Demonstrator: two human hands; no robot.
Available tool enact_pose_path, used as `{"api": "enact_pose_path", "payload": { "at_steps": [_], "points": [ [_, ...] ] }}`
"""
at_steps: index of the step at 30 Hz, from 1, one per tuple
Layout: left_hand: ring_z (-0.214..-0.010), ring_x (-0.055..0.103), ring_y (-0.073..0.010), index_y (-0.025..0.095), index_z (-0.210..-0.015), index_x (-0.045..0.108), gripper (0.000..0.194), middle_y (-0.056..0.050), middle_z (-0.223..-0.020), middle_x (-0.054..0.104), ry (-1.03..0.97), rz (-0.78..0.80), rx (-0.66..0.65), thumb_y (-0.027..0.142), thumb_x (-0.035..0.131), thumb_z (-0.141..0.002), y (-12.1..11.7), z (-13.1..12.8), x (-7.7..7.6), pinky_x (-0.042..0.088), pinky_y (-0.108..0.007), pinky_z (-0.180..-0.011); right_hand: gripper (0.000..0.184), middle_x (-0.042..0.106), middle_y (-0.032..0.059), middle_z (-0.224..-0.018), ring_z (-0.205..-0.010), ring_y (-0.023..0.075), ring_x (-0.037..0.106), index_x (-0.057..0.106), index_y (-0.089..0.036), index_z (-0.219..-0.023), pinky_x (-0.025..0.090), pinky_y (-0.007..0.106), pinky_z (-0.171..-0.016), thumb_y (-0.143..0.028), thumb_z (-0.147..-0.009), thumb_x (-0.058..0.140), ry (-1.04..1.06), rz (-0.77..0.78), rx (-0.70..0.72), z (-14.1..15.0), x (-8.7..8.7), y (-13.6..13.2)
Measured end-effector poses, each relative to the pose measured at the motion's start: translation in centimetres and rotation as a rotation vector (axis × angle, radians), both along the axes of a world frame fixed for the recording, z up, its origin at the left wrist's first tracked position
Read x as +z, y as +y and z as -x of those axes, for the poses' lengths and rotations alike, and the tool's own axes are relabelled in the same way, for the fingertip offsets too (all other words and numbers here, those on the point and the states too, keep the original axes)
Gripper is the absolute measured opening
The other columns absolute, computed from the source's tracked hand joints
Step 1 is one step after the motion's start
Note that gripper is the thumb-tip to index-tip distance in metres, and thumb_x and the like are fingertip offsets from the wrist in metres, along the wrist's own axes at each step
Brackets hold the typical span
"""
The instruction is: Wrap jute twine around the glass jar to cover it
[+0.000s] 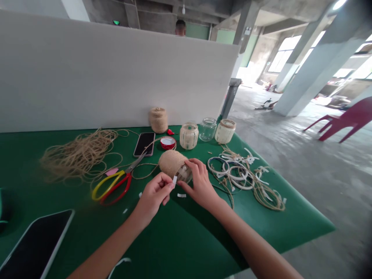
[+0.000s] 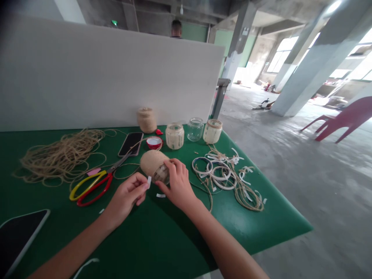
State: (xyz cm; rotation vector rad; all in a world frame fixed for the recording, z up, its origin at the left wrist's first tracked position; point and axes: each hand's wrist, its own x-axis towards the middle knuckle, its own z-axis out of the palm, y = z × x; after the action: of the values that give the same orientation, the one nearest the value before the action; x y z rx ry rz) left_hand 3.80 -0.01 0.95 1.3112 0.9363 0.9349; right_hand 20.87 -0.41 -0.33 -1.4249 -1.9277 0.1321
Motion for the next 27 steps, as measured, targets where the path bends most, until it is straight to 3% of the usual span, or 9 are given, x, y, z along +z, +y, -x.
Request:
{"api": "enact_pose_path", "payload": {
  "at_steps": [11,17,22,27],
  "points": [
    [-0.036,0.023,-0.0042,0.020,-0.083,0.049,0.016,0.011,-0.042,0.026,-0.101,0.131,-0.020,0.034,0.054,-0.080,0.08,-0.03,-0.62,0.021,-0.016,-0.037,0.056,0.040,0.0119,-0.123,-0.116,0.0261,0.038,0.034,-0.020,-0.125,0.035,0.047,-0.096,-0.036,-0.077,0.058,-0.004,0.008,-0.005,0.05,0.03,-0.03],
    [-0.054,0.043,-0.0062,0.016,-0.073,0.052,0.014,0.004,-0.065,0.045,-0.095,0.107,-0.019,0.029,0.057,-0.076,0.19,0.13,-0.19,0.034,-0.019,-0.050,0.057,0.041,0.0120,-0.123,-0.116,0.0270,0.038,0.034,-0.021,-0.126,0.036,0.048,-0.095,-0.036,-0.076,0.058,-0.010,0.002,-0.009,0.05,0.02,-0.04],
    [-0.052,0.041,-0.0071,0.017,-0.074,0.050,0.016,0.004,-0.061,0.046,-0.114,0.148,-0.029,0.031,0.058,-0.076,0.08,0.03,-0.11,0.031,-0.020,-0.048,0.058,0.041,0.0120,-0.123,-0.116,0.0272,0.039,0.034,-0.022,-0.126,0.036,0.049,-0.094,-0.035,-0.075,0.059,-0.010,-0.007,-0.009,0.05,-0.04,0.00],
    [-0.051,0.041,-0.0055,0.017,-0.076,0.049,0.015,0.004,-0.070,0.048,-0.108,0.118,-0.039,0.030,0.057,-0.078,-0.03,-0.09,-0.06,0.031,-0.020,-0.048,0.058,0.040,0.0117,-0.124,-0.116,0.0270,0.038,0.034,-0.022,-0.126,0.035,0.048,-0.096,-0.034,-0.075,0.059,-0.001,0.002,-0.004,0.07,-0.08,0.00]
  ]
}}
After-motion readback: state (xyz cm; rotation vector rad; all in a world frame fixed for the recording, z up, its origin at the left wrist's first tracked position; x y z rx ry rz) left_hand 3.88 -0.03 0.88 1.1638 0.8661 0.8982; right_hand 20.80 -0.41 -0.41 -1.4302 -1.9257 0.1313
